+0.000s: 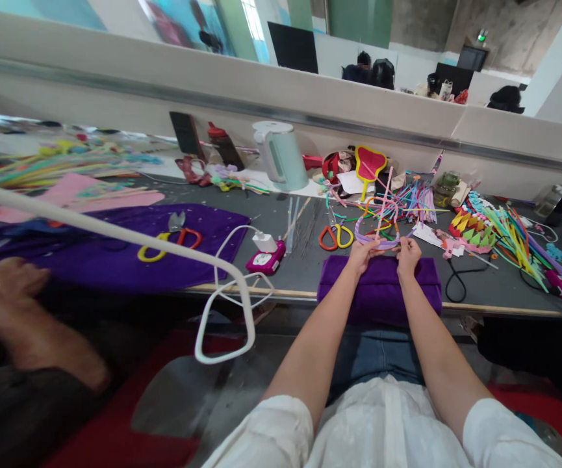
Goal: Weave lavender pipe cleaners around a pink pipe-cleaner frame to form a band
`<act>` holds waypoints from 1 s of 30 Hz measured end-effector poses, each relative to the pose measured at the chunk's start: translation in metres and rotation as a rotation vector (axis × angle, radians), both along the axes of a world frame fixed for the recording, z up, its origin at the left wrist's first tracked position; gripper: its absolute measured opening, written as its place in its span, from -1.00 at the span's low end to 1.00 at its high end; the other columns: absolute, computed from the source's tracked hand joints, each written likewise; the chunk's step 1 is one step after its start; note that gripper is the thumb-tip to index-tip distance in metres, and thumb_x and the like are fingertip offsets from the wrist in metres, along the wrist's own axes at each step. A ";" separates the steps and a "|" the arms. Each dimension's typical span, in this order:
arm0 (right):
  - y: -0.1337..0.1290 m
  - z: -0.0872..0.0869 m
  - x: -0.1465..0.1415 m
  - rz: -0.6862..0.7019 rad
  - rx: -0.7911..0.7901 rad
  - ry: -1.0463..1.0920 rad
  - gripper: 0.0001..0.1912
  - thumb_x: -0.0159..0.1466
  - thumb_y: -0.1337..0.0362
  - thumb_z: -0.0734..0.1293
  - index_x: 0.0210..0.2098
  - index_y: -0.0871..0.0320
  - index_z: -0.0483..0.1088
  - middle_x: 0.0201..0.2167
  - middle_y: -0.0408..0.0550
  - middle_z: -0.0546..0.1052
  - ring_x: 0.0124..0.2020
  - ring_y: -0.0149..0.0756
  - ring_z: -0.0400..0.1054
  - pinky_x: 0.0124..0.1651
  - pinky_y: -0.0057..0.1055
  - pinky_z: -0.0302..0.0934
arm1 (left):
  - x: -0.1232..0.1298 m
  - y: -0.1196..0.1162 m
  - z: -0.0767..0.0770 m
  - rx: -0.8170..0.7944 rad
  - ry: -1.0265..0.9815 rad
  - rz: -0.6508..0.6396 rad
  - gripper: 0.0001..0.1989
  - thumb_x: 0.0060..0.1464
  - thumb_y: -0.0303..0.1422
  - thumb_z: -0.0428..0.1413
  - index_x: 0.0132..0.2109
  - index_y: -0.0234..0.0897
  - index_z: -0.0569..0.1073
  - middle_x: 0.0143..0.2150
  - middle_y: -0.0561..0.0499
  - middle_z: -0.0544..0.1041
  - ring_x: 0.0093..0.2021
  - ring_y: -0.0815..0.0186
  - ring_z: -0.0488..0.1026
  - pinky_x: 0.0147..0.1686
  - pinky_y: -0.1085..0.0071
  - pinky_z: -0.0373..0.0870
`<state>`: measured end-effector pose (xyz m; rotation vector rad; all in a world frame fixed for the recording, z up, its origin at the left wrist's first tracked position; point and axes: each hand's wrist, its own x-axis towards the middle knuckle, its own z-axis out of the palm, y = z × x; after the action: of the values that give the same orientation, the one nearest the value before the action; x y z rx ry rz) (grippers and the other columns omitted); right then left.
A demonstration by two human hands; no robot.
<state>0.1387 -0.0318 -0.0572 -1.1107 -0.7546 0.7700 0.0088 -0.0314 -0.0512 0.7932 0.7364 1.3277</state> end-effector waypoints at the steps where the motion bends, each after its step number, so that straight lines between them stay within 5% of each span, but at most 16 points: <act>1: 0.000 0.000 0.000 0.008 0.008 0.017 -0.70 0.11 0.02 0.32 -0.44 0.15 0.28 -0.71 -0.26 0.39 -0.72 -0.45 0.25 -0.73 -0.56 -0.08 | 0.000 0.000 0.000 0.002 -0.003 0.001 -0.66 -0.19 -0.41 0.31 -0.21 -0.39 0.44 -0.20 -0.20 0.60 -0.29 0.19 0.58 -0.32 0.34 0.54; 8: -0.004 0.006 -0.001 0.074 0.051 0.017 -0.65 0.06 0.01 0.37 -0.40 0.15 0.26 -0.66 -0.25 0.44 -0.70 -0.50 0.27 -0.71 -0.59 -0.03 | 0.000 0.000 0.001 -0.013 -0.006 0.029 -0.66 -0.19 -0.42 0.31 -0.21 -0.39 0.43 -0.22 -0.19 0.60 -0.33 0.22 0.58 -0.35 0.35 0.54; 14: -0.004 0.003 0.001 0.016 0.051 -0.050 -0.68 0.12 0.02 0.33 -0.45 0.12 0.20 -0.76 -0.31 0.38 -0.81 -0.57 0.04 -0.72 -0.60 -0.10 | 0.002 -0.001 0.001 -0.004 0.027 0.017 -0.68 -0.19 -0.38 0.32 -0.25 -0.36 0.43 -0.28 -0.11 0.60 -0.38 0.24 0.56 -0.39 0.33 0.55; 23: -0.005 0.006 -0.001 0.077 0.052 -0.055 -0.70 0.14 0.04 0.31 -0.42 0.13 0.21 -0.58 -0.19 0.51 -0.70 -0.49 0.29 -0.71 -0.59 -0.01 | 0.002 -0.006 0.009 -0.025 -0.012 0.039 -0.69 -0.19 -0.42 0.30 -0.26 -0.36 0.41 -0.24 -0.14 0.60 -0.31 0.21 0.57 -0.27 0.27 0.54; 30: -0.004 0.004 0.000 0.055 0.038 -0.081 -0.73 0.14 0.07 0.31 -0.42 0.12 0.20 -0.71 -0.27 0.43 -0.75 -0.50 0.24 -0.71 -0.59 0.01 | 0.002 -0.008 0.010 -0.008 -0.009 0.040 -0.68 -0.19 -0.41 0.31 -0.25 -0.37 0.43 -0.24 -0.15 0.61 -0.29 0.19 0.58 -0.25 0.27 0.54</act>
<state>0.1385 -0.0354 -0.0531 -1.0958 -0.8683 0.7576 0.0111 -0.0390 -0.0413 0.7684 0.7536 1.3629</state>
